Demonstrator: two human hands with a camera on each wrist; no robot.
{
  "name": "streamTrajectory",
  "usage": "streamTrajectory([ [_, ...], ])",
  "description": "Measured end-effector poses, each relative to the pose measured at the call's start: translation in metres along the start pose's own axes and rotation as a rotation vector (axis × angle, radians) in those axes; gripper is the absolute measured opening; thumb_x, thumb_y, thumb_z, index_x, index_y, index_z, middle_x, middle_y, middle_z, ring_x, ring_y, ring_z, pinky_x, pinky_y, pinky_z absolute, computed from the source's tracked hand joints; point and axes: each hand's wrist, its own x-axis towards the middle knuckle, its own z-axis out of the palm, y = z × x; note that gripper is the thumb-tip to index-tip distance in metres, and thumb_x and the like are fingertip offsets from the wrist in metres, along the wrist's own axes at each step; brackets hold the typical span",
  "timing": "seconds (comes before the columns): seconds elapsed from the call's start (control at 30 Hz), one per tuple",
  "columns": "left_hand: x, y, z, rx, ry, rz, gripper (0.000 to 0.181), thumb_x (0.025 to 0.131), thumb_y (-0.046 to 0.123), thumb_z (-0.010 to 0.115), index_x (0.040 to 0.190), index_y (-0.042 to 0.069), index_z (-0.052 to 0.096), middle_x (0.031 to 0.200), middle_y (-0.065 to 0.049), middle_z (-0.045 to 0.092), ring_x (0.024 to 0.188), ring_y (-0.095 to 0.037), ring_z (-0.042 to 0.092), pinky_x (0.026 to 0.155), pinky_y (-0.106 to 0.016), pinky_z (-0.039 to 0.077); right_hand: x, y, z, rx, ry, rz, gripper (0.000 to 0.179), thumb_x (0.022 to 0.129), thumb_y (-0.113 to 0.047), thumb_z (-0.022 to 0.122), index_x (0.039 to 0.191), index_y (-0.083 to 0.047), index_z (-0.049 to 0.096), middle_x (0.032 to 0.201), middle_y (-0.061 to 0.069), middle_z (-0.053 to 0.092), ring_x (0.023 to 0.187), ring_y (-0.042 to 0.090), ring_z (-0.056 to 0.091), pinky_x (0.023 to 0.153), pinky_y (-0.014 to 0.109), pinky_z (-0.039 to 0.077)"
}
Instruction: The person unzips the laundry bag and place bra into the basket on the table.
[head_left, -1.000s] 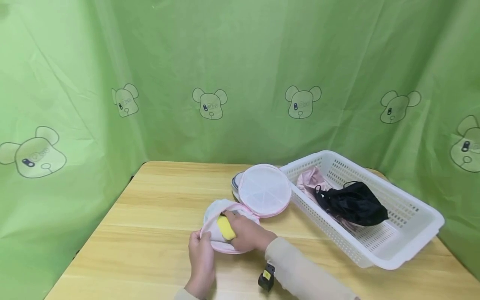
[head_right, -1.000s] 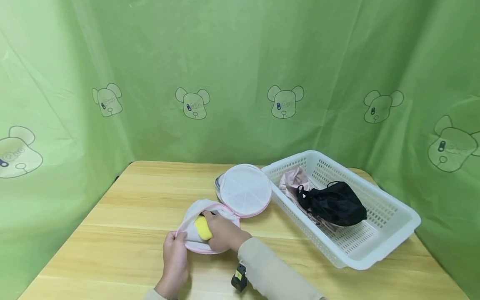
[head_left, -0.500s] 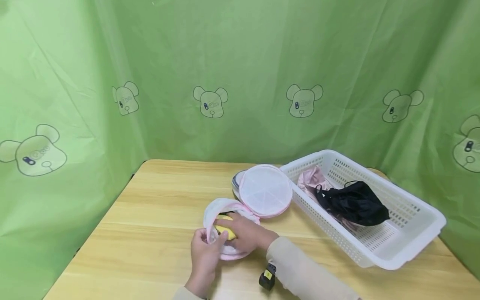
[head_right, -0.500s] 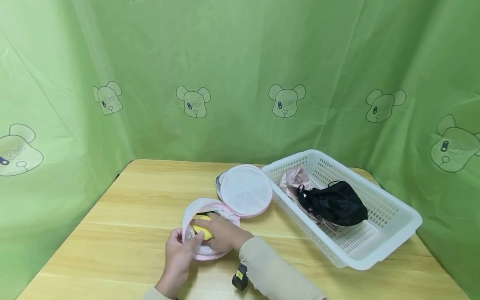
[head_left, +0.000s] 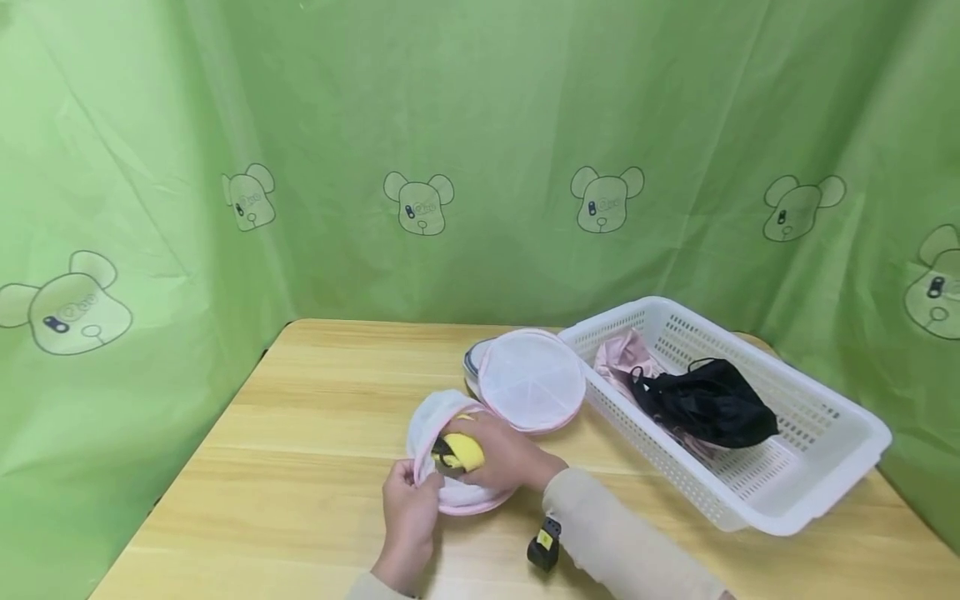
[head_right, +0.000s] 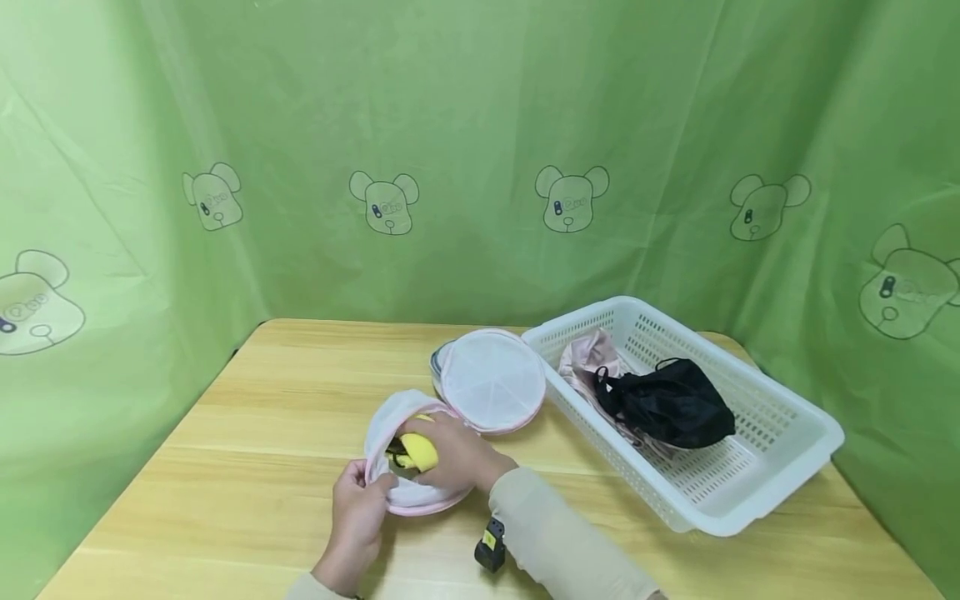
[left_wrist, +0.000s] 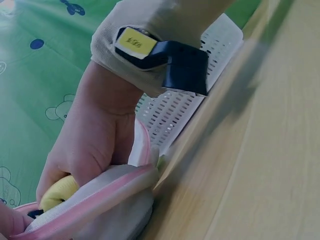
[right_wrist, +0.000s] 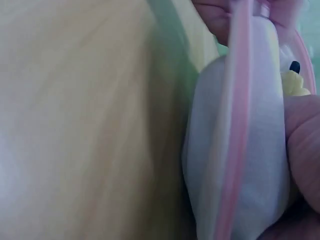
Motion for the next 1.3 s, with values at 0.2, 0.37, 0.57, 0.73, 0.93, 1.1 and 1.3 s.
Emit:
streamTrajectory([
  [0.2,0.001,0.002,0.000,-0.005,-0.006,-0.016,0.020,0.079,-0.010,0.059,0.098,-0.007,0.052,0.110,-0.022,0.055,0.101,-0.030,0.058,0.086,-0.034,0.054,0.000,-0.003,0.005,-0.035,0.044,0.074,0.055,0.066,-0.002,0.082,0.114,-0.019,0.062,0.107,0.003,0.060,0.097,0.018,0.056,0.085,0.036,0.050],
  [0.37,0.002,0.002,0.000,-0.014,-0.012,-0.022,0.019,0.080,-0.010,0.060,0.096,-0.007,0.051,0.109,-0.021,0.054,0.100,-0.030,0.057,0.083,-0.032,0.056,0.000,0.001,0.002,-0.004,0.122,0.065,0.052,0.064,0.007,0.080,0.110,-0.013,0.064,0.104,0.001,0.066,0.097,0.018,0.060,0.089,0.038,0.051],
  [0.57,0.001,0.002,0.001,-0.017,-0.016,-0.038,0.018,0.080,-0.009,0.060,0.096,-0.006,0.052,0.110,-0.021,0.054,0.101,-0.030,0.057,0.084,-0.032,0.055,-0.003,-0.001,0.001,-0.016,0.136,0.057,0.051,0.063,0.008,0.079,0.108,-0.011,0.064,0.105,0.003,0.067,0.100,0.021,0.062,0.090,0.038,0.052],
  [0.73,0.001,0.004,0.000,-0.042,-0.027,-0.042,0.017,0.081,-0.006,0.060,0.096,-0.006,0.052,0.109,-0.020,0.054,0.098,-0.028,0.056,0.083,-0.031,0.054,-0.003,-0.005,-0.001,-0.012,0.161,0.025,0.050,0.062,0.007,0.080,0.106,-0.012,0.064,0.105,0.002,0.068,0.101,0.021,0.063,0.091,0.038,0.052],
  [0.93,0.002,0.006,-0.001,-0.055,-0.029,-0.037,0.015,0.083,-0.003,0.061,0.095,-0.006,0.052,0.104,-0.016,0.054,0.093,-0.024,0.056,0.079,-0.027,0.053,-0.003,-0.008,-0.005,0.004,0.191,0.025,0.050,0.062,0.005,0.081,0.106,-0.013,0.064,0.106,0.002,0.068,0.102,0.020,0.063,0.091,0.038,0.052],
  [1.1,0.001,0.005,-0.002,-0.065,-0.035,-0.041,0.016,0.085,-0.003,0.060,0.098,-0.006,0.051,0.106,-0.017,0.054,0.094,-0.024,0.055,0.083,-0.029,0.053,-0.003,-0.010,-0.009,0.030,0.233,0.014,0.051,0.061,0.007,0.081,0.105,-0.012,0.064,0.116,0.006,0.067,0.115,0.026,0.059,0.099,0.041,0.047],
  [1.3,0.001,0.005,-0.001,-0.088,-0.020,-0.037,0.013,0.086,-0.005,0.058,0.097,-0.007,0.050,0.109,-0.020,0.052,0.102,-0.029,0.054,0.093,-0.037,0.051,-0.004,-0.010,-0.011,0.063,0.286,-0.011,0.048,0.061,0.009,0.081,0.100,-0.012,0.063,0.114,0.007,0.067,0.112,0.026,0.061,0.096,0.040,0.050],
])
